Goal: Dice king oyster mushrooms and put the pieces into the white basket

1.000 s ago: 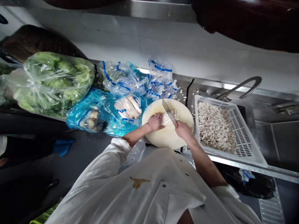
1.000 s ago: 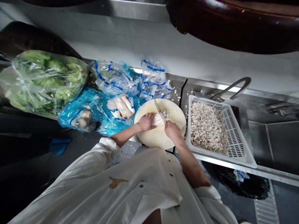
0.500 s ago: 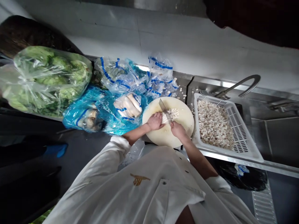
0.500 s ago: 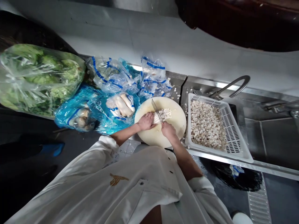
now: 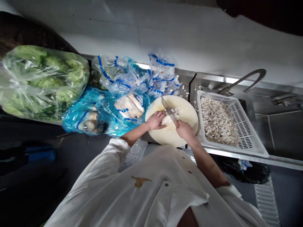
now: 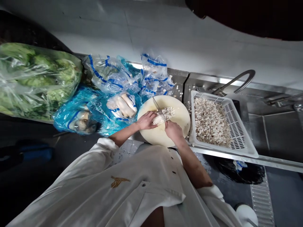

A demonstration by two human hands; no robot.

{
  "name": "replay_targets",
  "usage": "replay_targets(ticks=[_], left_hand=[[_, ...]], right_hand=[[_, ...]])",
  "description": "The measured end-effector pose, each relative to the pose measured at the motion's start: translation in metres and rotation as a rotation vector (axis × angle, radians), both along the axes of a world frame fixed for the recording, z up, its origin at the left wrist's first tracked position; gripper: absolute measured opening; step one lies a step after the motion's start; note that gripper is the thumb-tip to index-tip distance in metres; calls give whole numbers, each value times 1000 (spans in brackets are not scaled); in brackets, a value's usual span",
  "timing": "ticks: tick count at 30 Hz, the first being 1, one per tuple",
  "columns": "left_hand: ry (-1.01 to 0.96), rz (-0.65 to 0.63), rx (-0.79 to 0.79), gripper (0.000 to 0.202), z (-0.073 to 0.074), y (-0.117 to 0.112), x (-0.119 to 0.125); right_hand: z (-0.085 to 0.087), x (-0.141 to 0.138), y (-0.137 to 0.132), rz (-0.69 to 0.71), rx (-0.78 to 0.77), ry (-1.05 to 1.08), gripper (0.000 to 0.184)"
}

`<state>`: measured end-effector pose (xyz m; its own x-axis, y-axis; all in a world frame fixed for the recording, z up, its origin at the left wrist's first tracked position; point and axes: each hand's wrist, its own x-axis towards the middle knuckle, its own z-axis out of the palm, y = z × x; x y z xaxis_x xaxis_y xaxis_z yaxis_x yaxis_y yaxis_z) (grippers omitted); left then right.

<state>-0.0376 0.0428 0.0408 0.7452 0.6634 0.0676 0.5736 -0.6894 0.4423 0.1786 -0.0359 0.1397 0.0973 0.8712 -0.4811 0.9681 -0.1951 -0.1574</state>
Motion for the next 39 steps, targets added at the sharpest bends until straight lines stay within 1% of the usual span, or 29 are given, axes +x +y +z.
replay_targets(ticks=[2, 4, 5, 7, 11, 14, 16, 19, 21, 24, 26, 30, 35, 39], left_hand=[[-20, -17, 8, 63, -1, -1, -2], [-22, -18, 4, 52, -2, -1, -4], [-20, -17, -3, 50, -2, 0, -4], [-28, -31, -14, 51, -3, 1, -7], [-70, -59, -8, 51, -6, 2, -11], [-66, -29, -16, 47, -8, 1, -12], [-60, -31, -24, 50, -8, 1, -13], [-70, -53, -26, 56, -8, 0, -16], [-73, -57, -23, 54, -9, -2, -18], [-66, -50, -21, 50, -11, -4, -20], [-61, -55, -24, 50, -11, -5, -21], [-83, -81, -21, 49, -11, -5, -27], [-107, -118, -33, 43, -11, -2, -32], [-101, -147, -43, 44, -8, 1, -40]], right_hand=[[-1, -1, -3, -7, 3, 8, 47], [-4, -4, -4, -16, -50, 23, 45], [-5, -5, -3, -18, -74, 25, 44], [-5, -7, -2, -10, -74, 22, 44], [-5, -9, -5, -1, 5, 16, 46], [-7, -16, -6, -20, -65, 37, 45], [-7, -18, -6, -27, -94, 32, 45], [-7, -19, -9, -4, -24, 24, 47], [-7, -21, -14, -4, 1, 24, 47], [-8, -28, -16, -29, -67, 28, 45], [-6, -33, -16, -35, -97, 23, 44], [1, -37, -21, -24, -39, -4, 49], [-4, -46, -21, -51, -127, 17, 47], [-1, -46, -20, -25, -56, 4, 47]])
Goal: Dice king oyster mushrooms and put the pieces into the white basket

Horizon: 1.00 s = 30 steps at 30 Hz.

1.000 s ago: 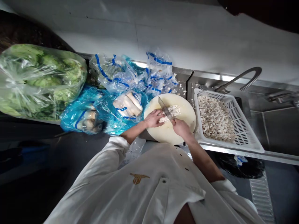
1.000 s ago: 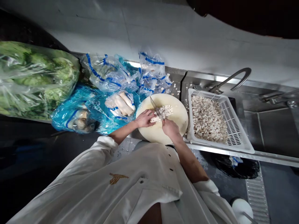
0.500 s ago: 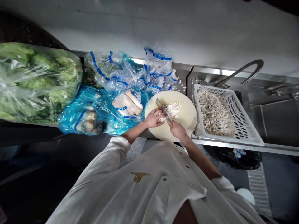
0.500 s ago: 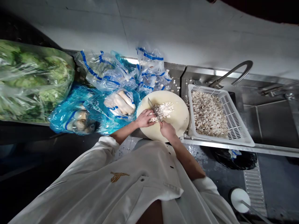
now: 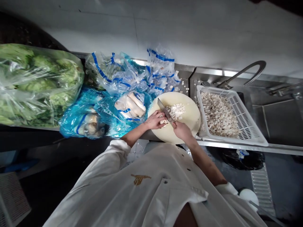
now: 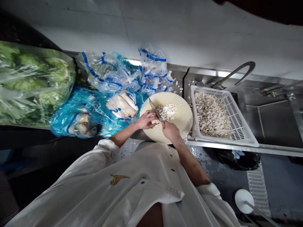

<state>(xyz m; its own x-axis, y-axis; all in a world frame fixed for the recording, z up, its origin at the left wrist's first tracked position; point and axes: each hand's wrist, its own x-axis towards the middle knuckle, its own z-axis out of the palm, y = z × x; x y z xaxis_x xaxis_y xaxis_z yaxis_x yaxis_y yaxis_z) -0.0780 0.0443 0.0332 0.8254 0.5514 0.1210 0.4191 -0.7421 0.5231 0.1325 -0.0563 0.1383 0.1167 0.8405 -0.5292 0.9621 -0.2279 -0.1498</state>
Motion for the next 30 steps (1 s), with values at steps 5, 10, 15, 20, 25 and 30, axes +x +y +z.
replay_targets(ticks=[5, 10, 15, 20, 25, 30], left_hand=[[-17, 21, -36, 42, -2, 2, -8], [-23, -17, -42, 43, -3, 4, -13], [-83, 20, -40, 37, -8, 1, -21], [-197, 49, -27, 35, -14, 1, -27], [-209, 37, -34, 33, -15, -3, -32], [-168, 27, -37, 33, -14, -8, -38]], right_hand=[[0, -8, -7, -25, -48, 13, 45], [1, -13, -7, -19, -31, -4, 45], [1, -18, -15, -22, -26, 9, 44], [-2, -20, -17, -1, -2, -8, 45], [-3, -21, -25, 17, 6, 11, 45], [-3, -23, -23, 40, 1, 2, 45]])
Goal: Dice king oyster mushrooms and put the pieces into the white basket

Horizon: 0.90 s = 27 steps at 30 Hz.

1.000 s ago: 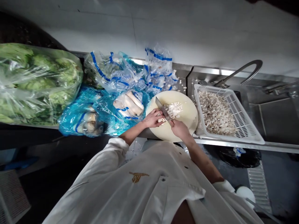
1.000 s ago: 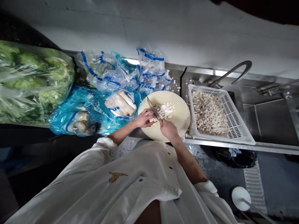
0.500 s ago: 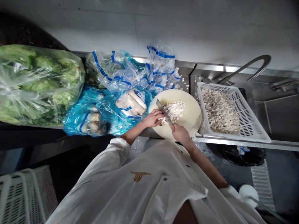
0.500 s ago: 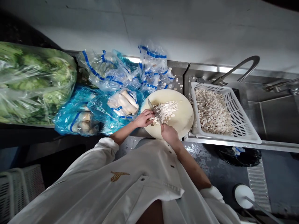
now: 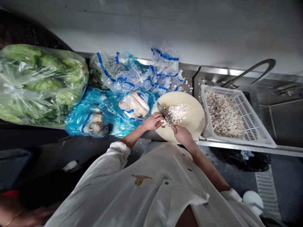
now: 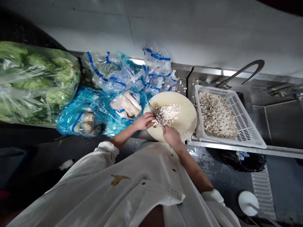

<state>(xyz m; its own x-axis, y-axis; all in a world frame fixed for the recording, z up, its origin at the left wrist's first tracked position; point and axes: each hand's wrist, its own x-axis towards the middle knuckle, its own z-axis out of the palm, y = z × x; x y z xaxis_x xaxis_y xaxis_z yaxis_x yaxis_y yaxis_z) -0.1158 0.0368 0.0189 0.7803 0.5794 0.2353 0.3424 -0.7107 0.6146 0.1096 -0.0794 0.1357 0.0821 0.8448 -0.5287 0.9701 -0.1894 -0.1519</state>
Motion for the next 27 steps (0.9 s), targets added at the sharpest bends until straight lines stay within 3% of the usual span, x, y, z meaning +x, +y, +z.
replay_targets(ticks=[7, 11, 17, 21, 27], left_hand=[[60, 61, -13, 31, -1, -11, -9], [59, 60, 18, 32, 0, -20, -11], [90, 97, 18, 31, -4, -38, -7], [82, 113, 20, 30, -6, -46, -5], [74, 175, 41, 30, -13, -66, 0]], right_hand=[[0, -2, -7, 23, -45, 20, 44], [1, -1, -13, 40, 12, -2, 45], [-4, 2, -16, 54, -61, 31, 43], [-4, 11, -18, 71, -9, 33, 46], [-17, 13, -25, 75, -46, 141, 40]])
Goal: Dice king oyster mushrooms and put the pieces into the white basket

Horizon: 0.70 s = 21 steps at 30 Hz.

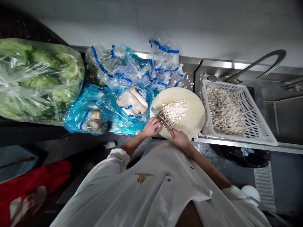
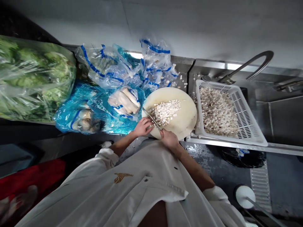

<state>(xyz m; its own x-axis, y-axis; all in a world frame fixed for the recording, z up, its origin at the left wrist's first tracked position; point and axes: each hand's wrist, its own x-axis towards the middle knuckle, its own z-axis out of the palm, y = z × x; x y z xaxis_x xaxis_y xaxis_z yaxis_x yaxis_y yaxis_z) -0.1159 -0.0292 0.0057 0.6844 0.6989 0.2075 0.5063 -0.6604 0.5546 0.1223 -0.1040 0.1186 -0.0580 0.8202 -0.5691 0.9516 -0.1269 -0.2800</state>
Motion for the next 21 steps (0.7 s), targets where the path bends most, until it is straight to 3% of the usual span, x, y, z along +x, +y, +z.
replay_targets(ticks=[3, 5, 9, 13, 17, 21], left_hand=[[-5, 63, 42, 40, -5, -2, 6], [2, 97, 81, 58, -6, 6, 13], [72, 95, 116, 91, 2, 30, 45], [77, 159, 105, 84, 13, 34, 96], [89, 236, 135, 83, 15, 20, 144], [129, 324, 145, 78, 16, 15, 174]], right_hand=[[-4, 16, 1, -26, 79, 158, 41], [-1, 41, 3, -85, 161, 207, 44], [8, 106, 13, -279, 249, -50, 47], [8, 150, 21, -312, 174, -249, 44], [-2, 149, 6, -236, 124, -183, 40], [-10, 136, -17, -135, 55, -78, 40]])
